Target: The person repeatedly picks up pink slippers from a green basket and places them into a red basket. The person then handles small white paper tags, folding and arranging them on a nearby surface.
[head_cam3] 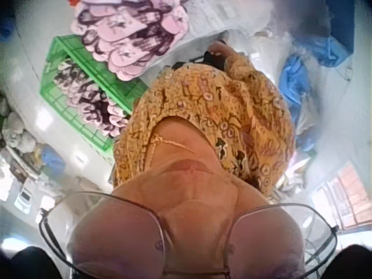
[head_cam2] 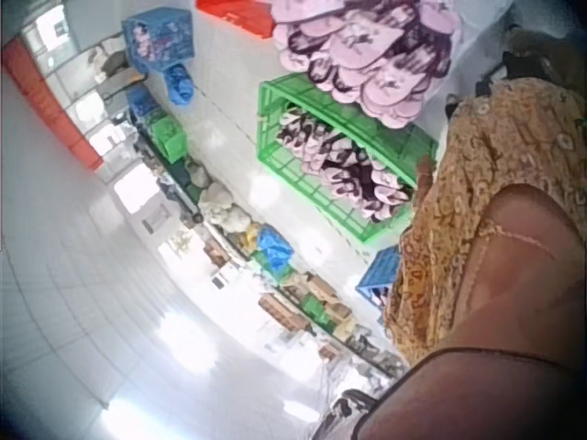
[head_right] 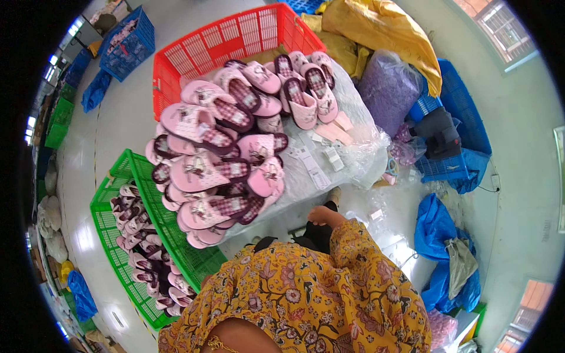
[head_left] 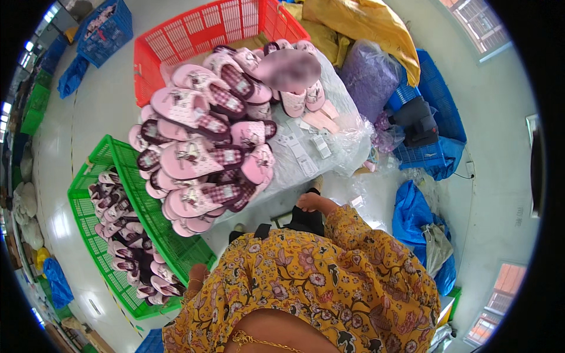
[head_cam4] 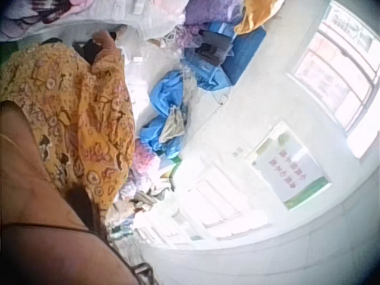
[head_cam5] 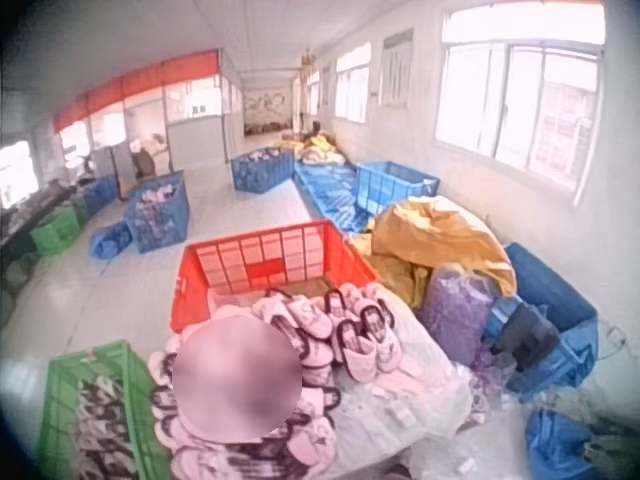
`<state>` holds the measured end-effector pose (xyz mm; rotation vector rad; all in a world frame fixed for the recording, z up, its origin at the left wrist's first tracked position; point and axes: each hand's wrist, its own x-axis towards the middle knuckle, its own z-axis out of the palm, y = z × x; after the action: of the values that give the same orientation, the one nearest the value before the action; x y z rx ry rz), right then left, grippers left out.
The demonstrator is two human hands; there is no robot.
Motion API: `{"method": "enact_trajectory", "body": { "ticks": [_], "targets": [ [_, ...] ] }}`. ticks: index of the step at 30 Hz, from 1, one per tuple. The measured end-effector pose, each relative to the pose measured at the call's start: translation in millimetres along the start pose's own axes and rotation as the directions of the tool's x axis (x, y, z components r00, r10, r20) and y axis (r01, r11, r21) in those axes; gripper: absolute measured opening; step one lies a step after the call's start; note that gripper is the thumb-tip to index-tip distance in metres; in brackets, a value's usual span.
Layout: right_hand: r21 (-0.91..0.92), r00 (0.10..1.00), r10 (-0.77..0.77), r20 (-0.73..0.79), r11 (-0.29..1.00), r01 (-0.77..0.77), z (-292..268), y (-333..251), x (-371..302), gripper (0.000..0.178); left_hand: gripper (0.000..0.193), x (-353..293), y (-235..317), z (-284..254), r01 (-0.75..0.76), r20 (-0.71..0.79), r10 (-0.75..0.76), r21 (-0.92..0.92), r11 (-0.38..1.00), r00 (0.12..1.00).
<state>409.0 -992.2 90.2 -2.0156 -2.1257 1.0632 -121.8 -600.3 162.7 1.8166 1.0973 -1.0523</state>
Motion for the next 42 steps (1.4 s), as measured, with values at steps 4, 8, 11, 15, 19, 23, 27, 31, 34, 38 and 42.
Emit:
{"method": "enact_trajectory", "body": {
  "ticks": [4, 8, 11, 15, 19, 23, 27, 31, 34, 38, 42],
  "targets": [
    [0.370, 0.937, 0.156, 0.311, 0.889, -0.271, -39, 0, -36, 0.027, 0.030, -9, 61, 73, 0.174, 0.009, -0.311, -0.845, 0.505, 0.950],
    [0.372, 0.920, 0.316, 0.232, 0.845, -0.384, -41, 2, -82, 0.039, 0.024, -28, 130, 97, -0.097, -0.248, 0.022, -0.295, 0.950, 0.969],
    [0.294, 0.937, 0.327, 0.122, 0.890, -0.349, -21, 32, -113, 0.037, 0.030, -28, 270, 74, -0.148, -0.419, 0.144, 0.023, 0.989, 0.896],
    [0.320, 0.867, 0.460, -0.193, 0.865, -0.387, -26, 61, -126, 0.024, 0.034, 28, 333, 77, -0.314, -0.443, 0.402, 0.260, 0.913, 0.801],
    [0.422, 0.860, 0.496, -0.120, 0.810, -0.408, -21, 93, -121, 0.027, 0.026, 69, 346, 78, -0.239, -0.374, 0.345, 0.301, 0.923, 0.861],
    [0.634, 0.806, 0.590, 0.030, 0.613, -0.472, -8, 111, -121, 0.027, 0.039, 92, 338, 72, -0.279, -0.368, 0.470, 0.465, 0.840, 0.802],
    [0.544, 0.779, 0.618, -0.105, 0.691, -0.475, 7, 129, -125, 0.031, 0.038, 106, 322, 82, -0.279, -0.544, 0.518, 0.463, 0.841, 0.660],
    [0.378, 0.720, 0.557, -0.414, 0.825, -0.420, 5, 144, -125, 0.034, 0.031, 109, 321, 89, -0.316, -0.695, 0.525, 0.420, 0.851, 0.491],
    [0.228, 0.663, 0.483, -0.572, 0.870, -0.438, 0, 146, -130, 0.034, 0.024, 113, 329, 93, -0.346, -0.677, 0.490, 0.350, 0.871, 0.549],
    [0.246, 0.625, 0.483, -0.613, 0.869, -0.430, 7, 129, -142, 0.028, 0.013, 122, 333, 106, -0.395, -0.707, 0.615, 0.484, 0.781, 0.350],
    [0.241, 0.514, 0.367, -0.776, 0.924, -0.296, 36, 119, -140, 0.026, 0.009, 122, 331, 130, -0.416, -0.709, 0.656, 0.530, 0.739, 0.260]
  ]
}}
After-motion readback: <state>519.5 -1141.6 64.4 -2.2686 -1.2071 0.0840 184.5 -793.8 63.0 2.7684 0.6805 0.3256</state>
